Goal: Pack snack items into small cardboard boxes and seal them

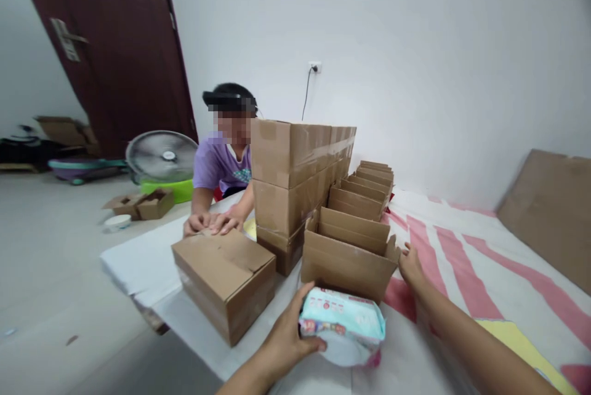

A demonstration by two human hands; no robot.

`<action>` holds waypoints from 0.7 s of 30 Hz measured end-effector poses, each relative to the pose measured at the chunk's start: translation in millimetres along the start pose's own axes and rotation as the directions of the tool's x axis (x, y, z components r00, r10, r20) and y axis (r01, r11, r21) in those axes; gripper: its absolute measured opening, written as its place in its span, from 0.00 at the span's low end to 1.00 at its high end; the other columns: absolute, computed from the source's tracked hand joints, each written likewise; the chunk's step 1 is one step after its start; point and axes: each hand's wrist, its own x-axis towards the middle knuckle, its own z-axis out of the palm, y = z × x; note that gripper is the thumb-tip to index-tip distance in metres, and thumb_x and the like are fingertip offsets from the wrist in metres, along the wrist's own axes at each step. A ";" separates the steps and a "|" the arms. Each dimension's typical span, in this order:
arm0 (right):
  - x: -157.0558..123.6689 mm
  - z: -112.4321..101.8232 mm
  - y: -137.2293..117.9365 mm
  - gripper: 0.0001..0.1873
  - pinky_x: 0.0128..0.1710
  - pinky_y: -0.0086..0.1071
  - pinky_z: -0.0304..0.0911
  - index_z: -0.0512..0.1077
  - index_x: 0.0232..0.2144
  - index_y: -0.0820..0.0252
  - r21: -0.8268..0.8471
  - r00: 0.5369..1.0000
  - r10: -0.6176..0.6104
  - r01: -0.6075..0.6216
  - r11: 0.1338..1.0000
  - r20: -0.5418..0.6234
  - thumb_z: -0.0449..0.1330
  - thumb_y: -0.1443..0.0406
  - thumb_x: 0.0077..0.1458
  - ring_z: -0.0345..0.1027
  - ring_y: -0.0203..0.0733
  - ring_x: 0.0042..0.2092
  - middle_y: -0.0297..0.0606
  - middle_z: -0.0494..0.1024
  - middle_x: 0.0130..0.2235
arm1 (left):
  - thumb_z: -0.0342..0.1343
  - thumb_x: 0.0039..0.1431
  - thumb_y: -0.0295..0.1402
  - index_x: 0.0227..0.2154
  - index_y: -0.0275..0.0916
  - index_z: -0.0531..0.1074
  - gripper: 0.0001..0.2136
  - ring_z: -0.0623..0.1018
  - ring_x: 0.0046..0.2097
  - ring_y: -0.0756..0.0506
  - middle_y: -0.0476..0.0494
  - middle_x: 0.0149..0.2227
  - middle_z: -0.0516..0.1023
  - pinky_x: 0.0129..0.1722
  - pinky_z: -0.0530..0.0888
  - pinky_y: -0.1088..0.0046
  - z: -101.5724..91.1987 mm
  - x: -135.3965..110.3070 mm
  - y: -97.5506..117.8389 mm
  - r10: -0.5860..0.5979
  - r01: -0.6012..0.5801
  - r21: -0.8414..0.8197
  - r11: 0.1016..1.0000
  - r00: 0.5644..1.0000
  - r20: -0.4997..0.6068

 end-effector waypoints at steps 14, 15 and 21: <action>-186.8 -5.9 -73.8 0.35 0.56 0.56 0.48 0.61 0.57 0.41 -0.280 0.298 -0.586 0.952 0.124 0.754 0.63 0.63 0.47 0.50 0.59 0.62 0.36 0.58 0.63 | 0.61 0.46 0.30 0.61 0.42 0.49 0.39 0.57 0.64 0.36 0.34 0.62 0.56 0.62 0.57 0.51 1.9 2.9 -0.8 0.386 -0.315 0.361 0.878 0.911 -0.145; -181.8 2.3 -72.5 0.34 0.56 0.54 0.49 0.61 0.57 0.40 -0.311 0.339 -0.554 0.939 0.148 0.760 0.63 0.63 0.48 0.52 0.58 0.61 0.35 0.58 0.64 | 0.61 0.48 0.30 0.62 0.43 0.47 0.39 0.56 0.64 0.36 0.34 0.63 0.54 0.62 0.57 0.50 1.8 2.8 -2.9 0.403 -0.323 0.381 0.867 0.903 -0.152; -137.0 31.4 -64.5 0.32 0.55 0.52 0.48 0.58 0.58 0.36 -0.487 0.523 -0.502 0.847 0.215 0.688 0.61 0.62 0.53 0.49 0.56 0.62 0.34 0.58 0.64 | 0.55 0.51 0.29 0.61 0.43 0.49 0.34 0.62 0.61 0.38 0.35 0.62 0.55 0.57 0.65 0.56 0.4 4.4 -8.2 0.374 -0.235 0.476 0.848 0.900 -0.222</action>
